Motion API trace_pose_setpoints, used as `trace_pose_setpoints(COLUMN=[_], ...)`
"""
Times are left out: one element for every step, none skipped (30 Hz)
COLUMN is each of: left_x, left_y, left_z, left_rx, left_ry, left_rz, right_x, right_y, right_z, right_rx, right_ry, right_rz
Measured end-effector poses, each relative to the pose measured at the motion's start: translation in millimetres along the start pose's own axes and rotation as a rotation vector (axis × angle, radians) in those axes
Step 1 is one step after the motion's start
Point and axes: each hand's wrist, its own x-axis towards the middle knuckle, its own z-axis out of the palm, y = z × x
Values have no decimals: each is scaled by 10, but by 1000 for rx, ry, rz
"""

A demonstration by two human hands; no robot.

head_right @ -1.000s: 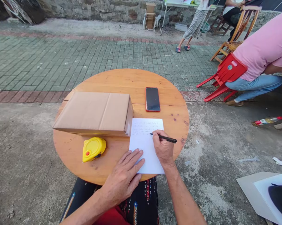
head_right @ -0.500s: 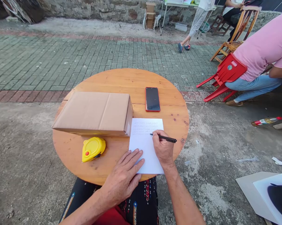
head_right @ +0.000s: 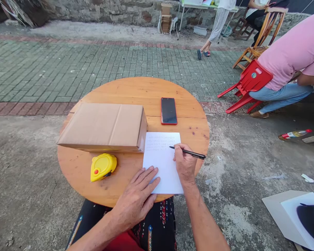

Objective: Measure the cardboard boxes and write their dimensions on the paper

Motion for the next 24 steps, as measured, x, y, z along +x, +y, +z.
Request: trace_pose_setpoints(left_x=[-6,-12,-17,-21,-20,-13,2,24,54,90,129,169,206,239,266,285,298,303,304,302,297,292,286,281], left_y=[0,0,0,1,5,12,24,42,64,91,120,148,174,194,208,215,216,212,205,197,190,184,181,178], left_z=[3,6,9,10,8,4,-2,-10,-18,-24,-24,-19,-7,11,35,60,85,107,125,138,146,151,155,160], left_rx=[0,0,-2,-6,-9,-13,-16,-14,-7,3,14,24,30,32,31,28,25,22,21,19,18,16,16,15], left_ry=[2,8,15,21,27,28,28,24,23,24,26,28,30,29,26,21,19,18,18,19,23,28,34,41], left_rz=[0,-1,-3,-4,-6,-9,-17,-30,-50,-71,-86,-91,-82,-64,-45,-31,-25,-26,-30,-32,-32,-29,-26,-24], right_x=[9,18,25,31,36,40,44,48,52,55,57,58,59,59,58,57,56,55,56,59,63,71,80,91], right_y=[3,12,26,42,59,73,83,89,90,88,85,83,85,92,104,119,137,155,168,176,177,169,153,133], right_z=[2,6,11,16,21,26,29,30,30,28,25,22,19,17,18,20,23,26,26,21,9,-11,-41,-79], right_rx=[5,23,52,89,128,166,199,229,253,273,290,303,311,312,306,297,286,274,261,249,236,219,207,184], right_ry=[6,3,-3,-13,-24,-33,-42,-48,-51,-53,-52,-53,-54,-57,-64,-74,-85,-98,-112,-126,-139,-152,-163,-178], right_rz=[5,12,24,43,67,94,119,141,156,164,167,167,165,156,141,121,99,75,51,25,-4,-41,-80,-136])
